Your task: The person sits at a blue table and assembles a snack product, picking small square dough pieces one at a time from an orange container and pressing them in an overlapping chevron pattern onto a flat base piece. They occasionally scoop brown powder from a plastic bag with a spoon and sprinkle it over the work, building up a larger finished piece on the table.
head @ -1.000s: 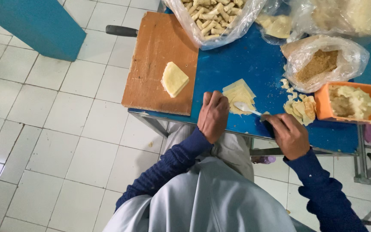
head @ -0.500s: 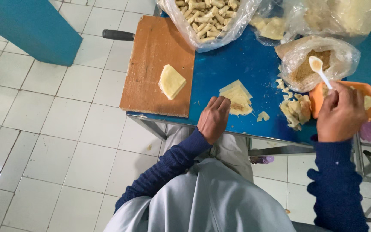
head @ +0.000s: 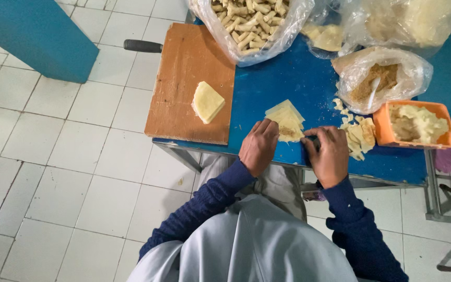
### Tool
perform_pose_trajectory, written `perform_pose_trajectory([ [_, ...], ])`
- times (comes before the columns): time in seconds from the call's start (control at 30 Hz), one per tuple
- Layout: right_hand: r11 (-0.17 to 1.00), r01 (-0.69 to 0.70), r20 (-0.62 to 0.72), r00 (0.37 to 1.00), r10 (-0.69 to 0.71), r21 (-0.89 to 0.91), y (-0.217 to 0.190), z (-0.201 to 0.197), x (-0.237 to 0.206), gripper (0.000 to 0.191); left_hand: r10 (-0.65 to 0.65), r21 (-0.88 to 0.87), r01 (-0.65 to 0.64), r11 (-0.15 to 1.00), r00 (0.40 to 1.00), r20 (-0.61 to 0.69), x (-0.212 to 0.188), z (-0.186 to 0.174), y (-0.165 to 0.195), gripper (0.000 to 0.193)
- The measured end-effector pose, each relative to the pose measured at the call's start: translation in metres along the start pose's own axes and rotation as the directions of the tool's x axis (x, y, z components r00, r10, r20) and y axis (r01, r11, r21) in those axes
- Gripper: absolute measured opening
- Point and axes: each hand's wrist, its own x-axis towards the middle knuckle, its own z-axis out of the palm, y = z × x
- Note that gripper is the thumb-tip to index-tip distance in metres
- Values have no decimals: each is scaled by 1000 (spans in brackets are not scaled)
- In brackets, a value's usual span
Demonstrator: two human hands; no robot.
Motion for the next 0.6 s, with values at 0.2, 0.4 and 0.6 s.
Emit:
perform_pose_trajectory([
  [0.2,989,-48,-20,999,51,137,-5,3,-3,8,-41,-41,40,998,999,-14,0,-3,2,8],
  [0.4,965,-116,43,993,108,236,-10,4,-1,12,-78,-92,74,993,996,-32,6,3,5,7],
  [0.6,975,98,37,994,-107,197,-9,1,3,20,-75,-142,79,987,997,32,11,4,1,16],
])
